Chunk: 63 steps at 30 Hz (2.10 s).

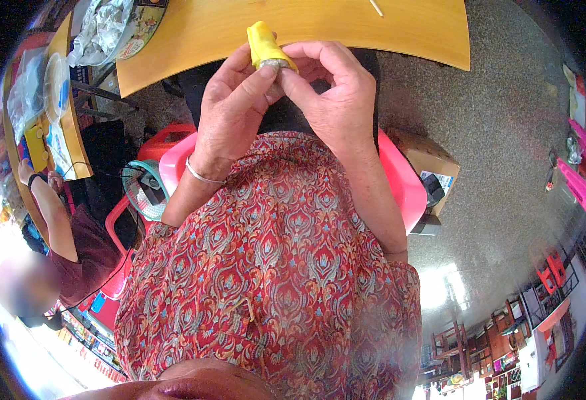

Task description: The recorder is assembling small yellow fabric items, possibly for shoes or toys, by folding the fabric and inserting stuffing.

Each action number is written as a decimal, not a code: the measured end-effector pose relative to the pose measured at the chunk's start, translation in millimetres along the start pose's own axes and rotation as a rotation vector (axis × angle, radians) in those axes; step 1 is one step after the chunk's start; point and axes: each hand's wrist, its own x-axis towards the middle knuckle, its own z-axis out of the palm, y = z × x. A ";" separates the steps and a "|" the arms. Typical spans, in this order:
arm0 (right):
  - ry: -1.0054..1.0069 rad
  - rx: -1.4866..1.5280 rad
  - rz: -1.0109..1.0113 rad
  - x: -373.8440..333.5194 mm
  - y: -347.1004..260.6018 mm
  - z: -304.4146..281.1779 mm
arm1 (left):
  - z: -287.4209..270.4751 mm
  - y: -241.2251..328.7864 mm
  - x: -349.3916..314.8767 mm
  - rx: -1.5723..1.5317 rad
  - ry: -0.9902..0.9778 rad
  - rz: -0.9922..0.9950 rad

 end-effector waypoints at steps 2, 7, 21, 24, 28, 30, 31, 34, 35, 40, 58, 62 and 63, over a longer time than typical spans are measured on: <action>-0.009 0.018 -0.016 0.3 -1.4 -0.8 | -3.9 4.3 0.1 0.043 0.005 0.001; -0.023 0.033 -0.105 1.2 -1.8 -0.1 | -6.3 6.0 5.6 0.059 0.060 -0.004; 0.002 -0.116 -0.253 1.8 -0.1 0.9 | 6.3 4.4 2.3 0.008 0.132 0.090; -0.004 -0.083 -0.276 1.0 1.0 1.7 | 3.6 2.9 4.2 0.035 0.156 0.113; -0.003 -0.072 -0.266 1.9 0.8 1.6 | 3.0 -0.7 6.2 0.063 0.181 0.137; 0.012 -0.163 -0.343 3.0 -3.8 3.0 | 4.4 -0.9 5.5 0.083 0.189 0.133; 0.027 -0.254 -0.422 2.7 -5.5 4.5 | 3.6 -2.6 6.0 0.083 0.192 0.133; 0.061 -0.233 -0.376 2.7 -0.3 9.0 | 3.7 -8.9 11.3 0.057 0.244 0.152; 0.060 -0.233 -0.375 2.4 -0.5 8.6 | 7.1 -9.6 13.4 0.015 0.221 0.182; 0.089 -0.008 -0.159 1.3 0.6 4.2 | 5.5 -7.2 12.9 0.010 0.143 0.181; 0.074 -0.165 -0.281 -0.6 -0.6 11.5 | 6.1 10.5 1.8 0.137 0.199 0.096; 0.035 -0.210 -0.305 0.5 2.1 9.4 | -2.3 8.7 6.0 0.013 0.141 0.063; 0.036 -0.210 -0.304 0.9 1.0 7.7 | -3.3 8.3 5.7 0.013 0.141 0.063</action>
